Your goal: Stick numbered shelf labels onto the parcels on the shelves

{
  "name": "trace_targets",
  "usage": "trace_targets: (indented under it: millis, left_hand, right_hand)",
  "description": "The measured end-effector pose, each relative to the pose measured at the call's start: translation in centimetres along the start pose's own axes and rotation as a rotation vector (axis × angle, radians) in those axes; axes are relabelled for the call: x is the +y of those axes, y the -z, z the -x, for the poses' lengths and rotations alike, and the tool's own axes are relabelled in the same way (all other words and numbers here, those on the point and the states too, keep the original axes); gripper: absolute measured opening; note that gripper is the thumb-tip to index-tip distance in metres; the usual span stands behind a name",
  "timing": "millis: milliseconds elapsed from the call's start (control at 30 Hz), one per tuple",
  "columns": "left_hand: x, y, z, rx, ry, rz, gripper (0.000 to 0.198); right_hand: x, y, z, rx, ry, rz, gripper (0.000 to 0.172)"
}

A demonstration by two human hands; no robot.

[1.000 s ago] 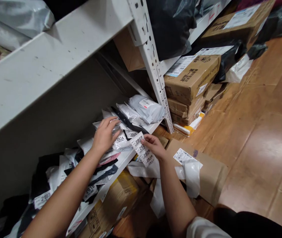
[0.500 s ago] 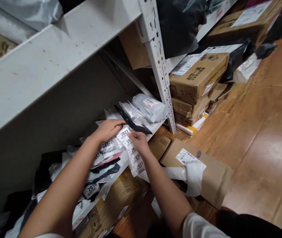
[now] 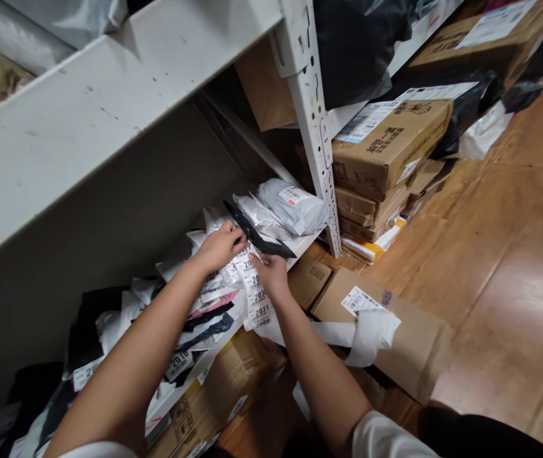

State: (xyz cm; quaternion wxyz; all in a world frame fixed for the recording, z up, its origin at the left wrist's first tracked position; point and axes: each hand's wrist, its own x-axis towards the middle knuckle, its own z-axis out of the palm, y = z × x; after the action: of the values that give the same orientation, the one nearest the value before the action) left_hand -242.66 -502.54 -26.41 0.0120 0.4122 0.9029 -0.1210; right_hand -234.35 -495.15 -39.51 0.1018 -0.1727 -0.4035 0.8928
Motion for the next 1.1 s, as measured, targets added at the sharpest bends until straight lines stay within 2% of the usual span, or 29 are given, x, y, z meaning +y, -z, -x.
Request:
trace_targets:
  millis: [100,167,300,433,467,567,600,633,700,767,900,967,1033,1100]
  left_hand:
    - [0.2,-0.2,-0.2,-0.032,-0.002,-0.079,0.020]
    - [0.3,-0.2,-0.2,-0.041,-0.003,-0.110,0.021]
    - [0.5,-0.3,-0.1,-0.044,0.017,-0.113,0.021]
    - [0.8,-0.6,0.2,-0.024,0.055,-0.048,0.021]
    - [1.0,-0.5,0.3,0.016,0.080,-0.008,0.026]
    - [1.6,0.0,0.6,0.271,0.130,0.116,0.069]
    - [1.8,0.3,0.6,0.332,0.080,0.128,0.072]
    - [2.0,0.6,0.7,0.345,-0.016,0.119,0.066]
    - [2.1,1.2,1.0,0.234,-0.254,0.098,0.040]
    - [1.8,1.6,1.3,0.089,-0.374,0.188,0.033]
    - [1.1,1.9,2.0,-0.058,-0.278,0.573,0.030]
    - [1.2,1.9,2.0,-0.106,-0.198,0.678,0.030]
    - [1.5,1.7,1.7,-0.097,-0.087,0.678,0.033]
    - [2.0,1.6,1.3,-0.065,0.017,0.582,0.037]
  right_hand:
    - [0.0,0.4,0.5,0.123,-0.042,-0.002,0.044]
    - [-0.1,1.0,1.1,0.107,-0.073,-0.032,0.047]
    - [-0.7,3.1,2.6,-0.192,-0.152,-0.110,0.038]
    - [-2.1,6.3,3.1,-0.401,-0.217,-0.026,0.035]
    - [-2.5,7.2,3.2,-0.457,-0.243,-0.009,0.035]
    - [-3.4,9.4,3.5,-0.547,-0.257,-0.036,0.034]
    - [-3.7,9.9,3.6,-0.529,-0.225,-0.056,0.035]
    - [-3.9,10.1,3.7,-0.502,-0.182,-0.076,0.035]
    - [-4.3,10.1,3.9,-0.457,-0.081,-0.119,0.038]
    - [-4.5,9.3,3.8,-0.419,0.021,-0.158,0.042]
    - [-4.2,6.8,2.7,-0.303,0.139,-0.128,0.036]
    - [-3.5,5.6,1.8,-0.239,0.181,-0.054,0.037]
    - [-2.8,4.7,1.0,-0.176,0.213,-0.008,0.036]
    - [-2.2,4.1,0.5,-0.126,0.213,-0.008,0.033]
